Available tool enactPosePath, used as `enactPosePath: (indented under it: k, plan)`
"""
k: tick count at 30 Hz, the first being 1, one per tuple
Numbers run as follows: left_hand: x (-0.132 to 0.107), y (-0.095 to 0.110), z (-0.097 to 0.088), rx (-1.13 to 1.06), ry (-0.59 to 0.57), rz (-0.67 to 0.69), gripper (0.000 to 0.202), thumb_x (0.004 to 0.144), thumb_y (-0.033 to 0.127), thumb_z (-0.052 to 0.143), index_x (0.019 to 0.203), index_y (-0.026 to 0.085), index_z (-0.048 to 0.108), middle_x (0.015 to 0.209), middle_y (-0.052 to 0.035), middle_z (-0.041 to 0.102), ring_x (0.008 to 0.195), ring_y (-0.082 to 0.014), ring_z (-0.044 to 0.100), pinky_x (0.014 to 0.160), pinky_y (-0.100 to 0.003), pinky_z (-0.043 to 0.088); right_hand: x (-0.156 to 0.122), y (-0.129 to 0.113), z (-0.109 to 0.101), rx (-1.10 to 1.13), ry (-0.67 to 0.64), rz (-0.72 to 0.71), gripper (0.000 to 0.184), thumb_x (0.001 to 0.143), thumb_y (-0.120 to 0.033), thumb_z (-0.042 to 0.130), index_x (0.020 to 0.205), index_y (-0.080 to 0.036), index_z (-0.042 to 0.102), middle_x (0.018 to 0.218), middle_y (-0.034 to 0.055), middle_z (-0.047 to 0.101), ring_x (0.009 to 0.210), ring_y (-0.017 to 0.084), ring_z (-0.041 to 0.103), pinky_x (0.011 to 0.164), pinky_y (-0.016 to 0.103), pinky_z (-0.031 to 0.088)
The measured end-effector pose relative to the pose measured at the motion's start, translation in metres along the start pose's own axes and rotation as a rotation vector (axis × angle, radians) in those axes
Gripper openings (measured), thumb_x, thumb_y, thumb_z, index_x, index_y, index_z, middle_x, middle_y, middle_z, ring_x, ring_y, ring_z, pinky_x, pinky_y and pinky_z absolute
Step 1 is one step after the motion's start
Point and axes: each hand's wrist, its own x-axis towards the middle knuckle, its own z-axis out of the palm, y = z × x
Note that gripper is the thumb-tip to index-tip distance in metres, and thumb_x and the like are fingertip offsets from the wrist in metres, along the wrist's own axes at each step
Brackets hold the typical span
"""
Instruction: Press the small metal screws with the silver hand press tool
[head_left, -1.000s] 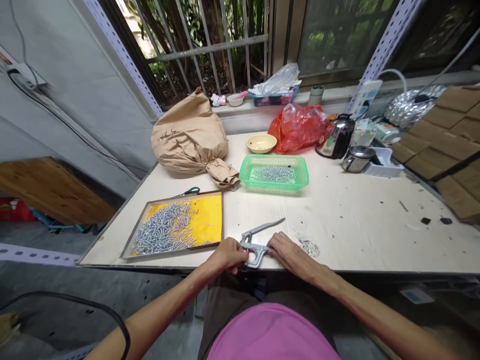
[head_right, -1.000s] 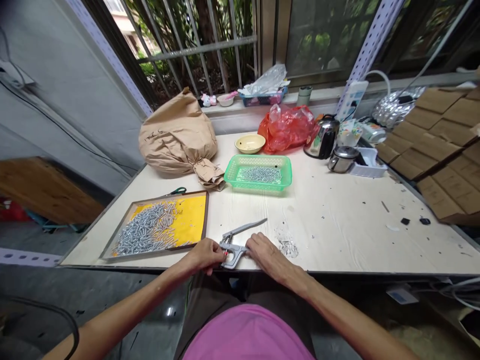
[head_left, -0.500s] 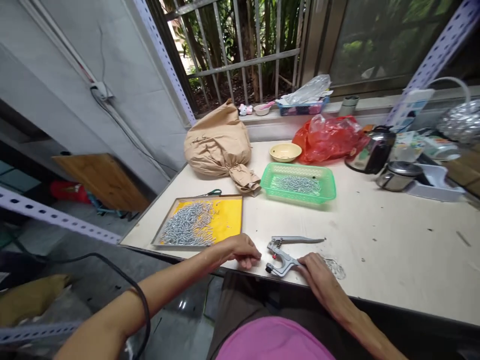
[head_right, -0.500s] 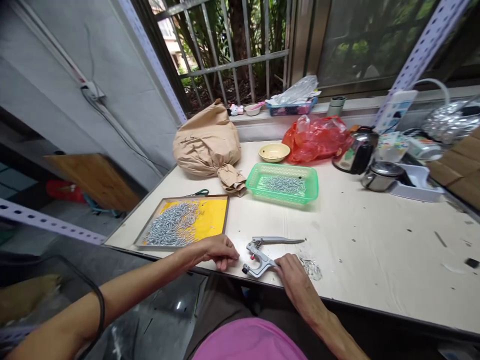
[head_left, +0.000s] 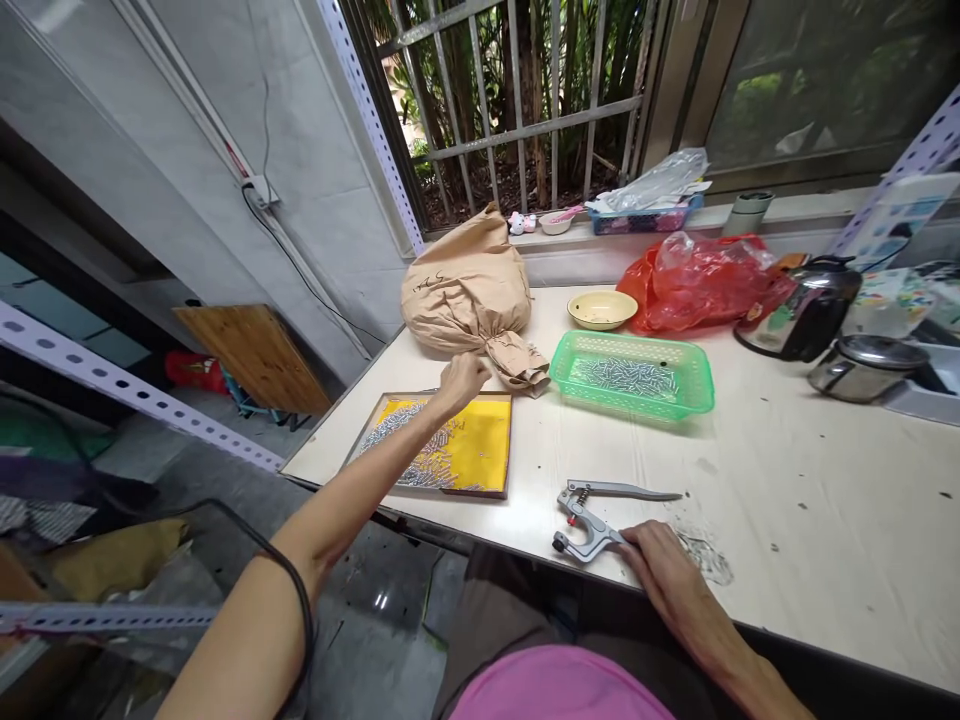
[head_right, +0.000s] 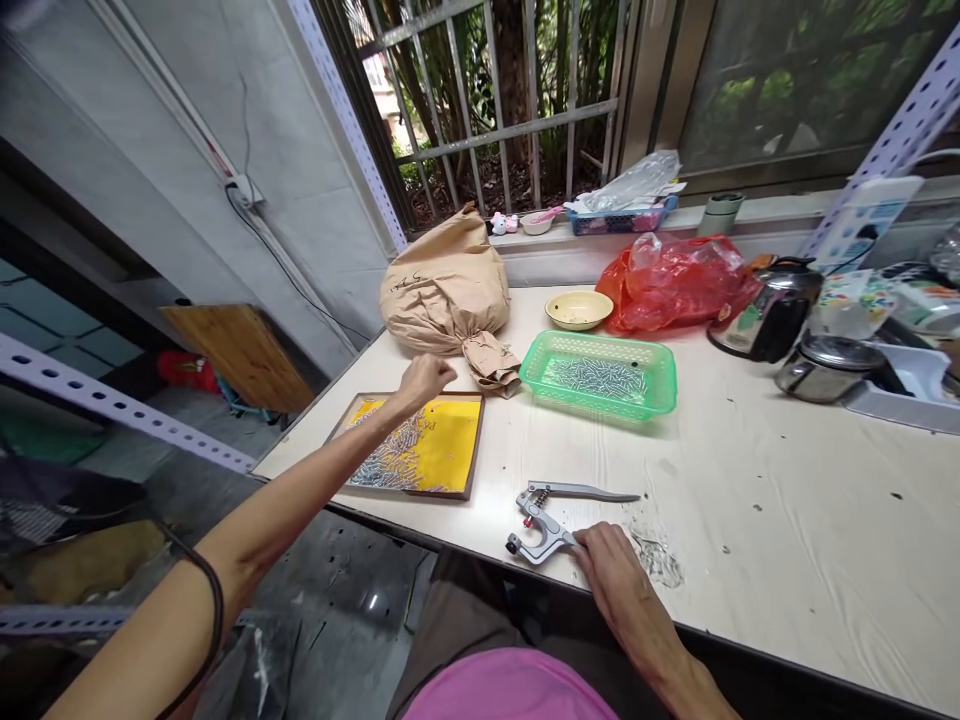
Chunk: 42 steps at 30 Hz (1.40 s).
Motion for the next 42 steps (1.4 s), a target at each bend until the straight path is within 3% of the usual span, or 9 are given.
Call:
enactPosePath:
  k: [5,11,17,23,25,27,29,33,42]
  plan:
    - [-0.016,-0.053,0.038,0.111,-0.07,-0.108,0.013,0.075,0.015,0.057,0.069,0.011,0.067,0.072,-0.0122,0.067,0.077,-0.0211,0.062,0.061,-0.025,0.035,0.005,-0.002,0.0,-0.026,-0.037,-0.042,0.009,0.095,-0.025,0.042,0.094,-0.023,0.051,0.083,0.0055,0.055,0.076,0.02,0.052,0.068,0.036,0.042]
    - [-0.008,-0.063,0.062,0.152,-0.112,-0.133,0.013,0.078,0.01,0.052,0.072,0.008,0.063,0.079,-0.0161,0.066,0.082,-0.021,0.06,0.068,-0.026,0.036,0.01,-0.009,-0.005,-0.163,-0.127,-0.014,0.014,0.096,-0.022,0.04,0.094,-0.02,0.054,0.084,0.0062,0.055,0.077,0.02,0.049,0.069,0.035,0.037]
    - [-0.002,-0.069,0.062,0.126,-0.089,-0.049,0.01,0.081,0.013,0.053,0.079,0.006,0.06,0.092,-0.0148,0.062,0.09,-0.023,0.057,0.072,-0.027,0.036,0.028,-0.009,-0.016,-0.353,-0.195,-0.047,0.019,0.096,-0.023,0.04,0.096,-0.019,0.059,0.087,0.0061,0.057,0.082,0.02,0.046,0.072,0.033,0.031]
    - [-0.019,-0.038,0.051,-0.037,-0.107,0.023,0.012,0.082,0.017,0.054,0.076,0.011,0.063,0.078,-0.0068,0.063,0.074,-0.0156,0.057,0.065,-0.023,0.039,0.066,-0.003,-0.029,-0.512,-0.284,-0.028,0.018,0.095,-0.023,0.045,0.094,-0.02,0.062,0.087,0.0054,0.059,0.085,0.02,0.044,0.072,0.033,0.026]
    - [-0.046,-0.015,0.054,-0.214,-0.207,0.034,0.018,0.083,0.027,0.055,0.083,0.012,0.065,0.073,-0.0043,0.064,0.061,-0.0115,0.056,0.058,-0.021,0.041,0.077,-0.001,-0.029,-0.522,-0.307,-0.024,0.018,0.095,-0.025,0.045,0.093,-0.02,0.063,0.088,0.0053,0.06,0.087,0.02,0.044,0.072,0.033,0.026]
    - [-0.08,0.008,0.061,-0.605,-0.391,-0.029,0.023,0.081,0.032,0.058,0.085,0.011,0.066,0.068,-0.0041,0.063,0.053,-0.0098,0.053,0.052,-0.021,0.042,0.084,0.001,-0.027,-0.529,-0.322,-0.029,0.018,0.095,-0.026,0.045,0.092,-0.02,0.062,0.088,0.005,0.06,0.087,0.02,0.045,0.072,0.033,0.025]
    - [-0.114,0.029,0.073,-0.796,-0.483,-0.125,0.027,0.077,0.037,0.061,0.082,0.011,0.065,0.057,-0.0007,0.057,0.046,-0.0082,0.047,0.045,-0.02,0.038,0.086,0.002,-0.023,-0.547,-0.325,-0.041,0.017,0.095,-0.024,0.045,0.092,-0.02,0.062,0.089,0.0051,0.06,0.088,0.02,0.045,0.071,0.033,0.025]
    - [-0.152,0.048,0.097,-0.813,-0.423,-0.257,0.037,0.072,0.048,0.063,0.081,0.012,0.066,0.047,0.0047,0.047,0.038,-0.0061,0.037,0.038,-0.019,0.028,0.083,0.001,-0.019,-0.585,-0.316,-0.04,0.016,0.094,-0.021,0.045,0.092,-0.019,0.061,0.09,0.006,0.061,0.088,0.021,0.044,0.071,0.034,0.024]
    - [-0.155,0.046,0.115,-0.668,-0.431,-0.287,0.042,0.072,0.055,0.06,0.067,0.013,0.061,0.045,0.0039,0.046,0.039,-0.0062,0.036,0.039,-0.02,0.024,0.077,-0.002,-0.019,-0.577,-0.304,-0.011,0.014,0.093,-0.018,0.047,0.092,-0.018,0.061,0.091,0.0057,0.061,0.09,0.021,0.045,0.072,0.035,0.024]
